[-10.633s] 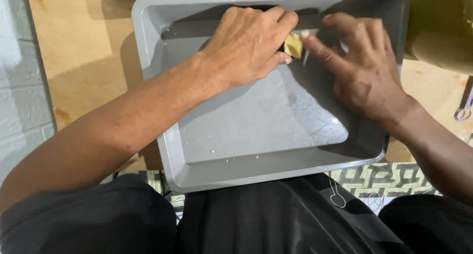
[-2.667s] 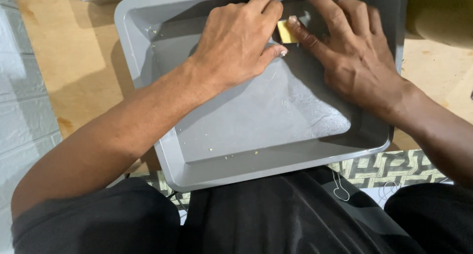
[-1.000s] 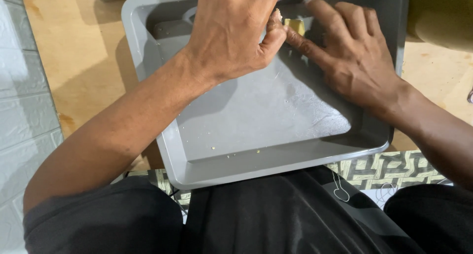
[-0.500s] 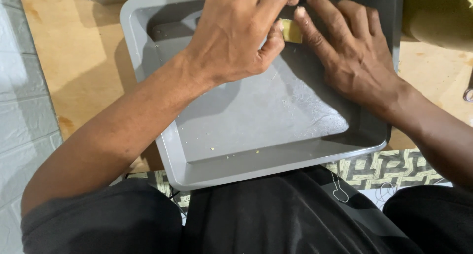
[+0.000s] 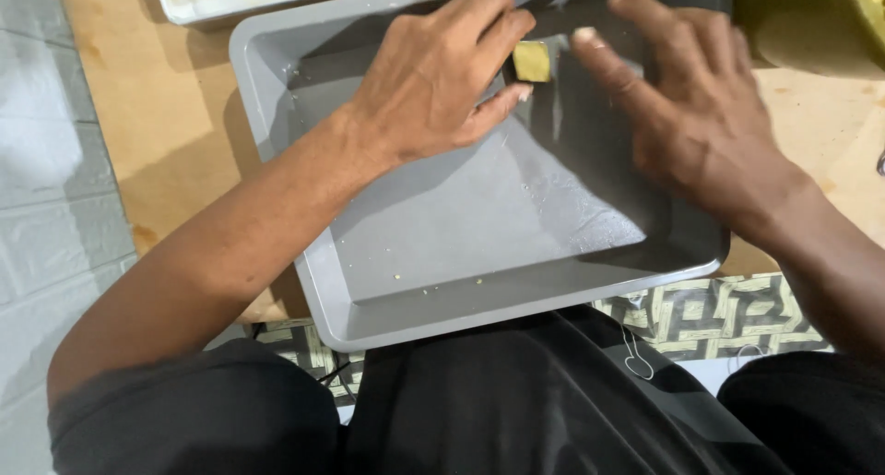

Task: Cutting small square shapes from dough using a metal cutter and arranging them neatly in a tray.

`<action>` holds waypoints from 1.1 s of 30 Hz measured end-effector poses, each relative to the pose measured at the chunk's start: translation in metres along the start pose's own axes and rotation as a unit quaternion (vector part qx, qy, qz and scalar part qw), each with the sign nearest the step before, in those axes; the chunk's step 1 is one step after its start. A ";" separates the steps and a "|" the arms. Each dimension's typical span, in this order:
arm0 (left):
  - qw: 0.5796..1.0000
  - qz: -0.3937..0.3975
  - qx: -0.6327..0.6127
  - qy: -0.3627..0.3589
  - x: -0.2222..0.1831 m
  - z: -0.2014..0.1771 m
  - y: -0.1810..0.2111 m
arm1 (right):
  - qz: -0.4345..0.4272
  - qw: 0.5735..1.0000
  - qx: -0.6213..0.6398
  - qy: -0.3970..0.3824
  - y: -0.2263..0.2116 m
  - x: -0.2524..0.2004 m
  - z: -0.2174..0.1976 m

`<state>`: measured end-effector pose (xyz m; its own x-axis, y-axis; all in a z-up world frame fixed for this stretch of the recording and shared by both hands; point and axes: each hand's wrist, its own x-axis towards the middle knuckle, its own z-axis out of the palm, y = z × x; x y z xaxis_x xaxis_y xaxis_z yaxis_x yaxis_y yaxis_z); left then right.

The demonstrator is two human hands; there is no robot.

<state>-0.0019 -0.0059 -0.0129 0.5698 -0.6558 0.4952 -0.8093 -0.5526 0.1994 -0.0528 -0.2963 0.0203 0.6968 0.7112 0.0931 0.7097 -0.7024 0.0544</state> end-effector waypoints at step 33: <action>0.926 -0.130 -0.230 -0.271 0.020 -0.010 0.030 | 0.216 0.870 0.334 0.291 -0.038 -0.098 0.015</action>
<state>-0.0161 -0.0303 0.0110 0.6410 -0.7620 -0.0920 -0.5395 -0.5326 0.6522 -0.1460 -0.3388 -0.0055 0.8810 0.1142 0.4592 0.4323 -0.5889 -0.6829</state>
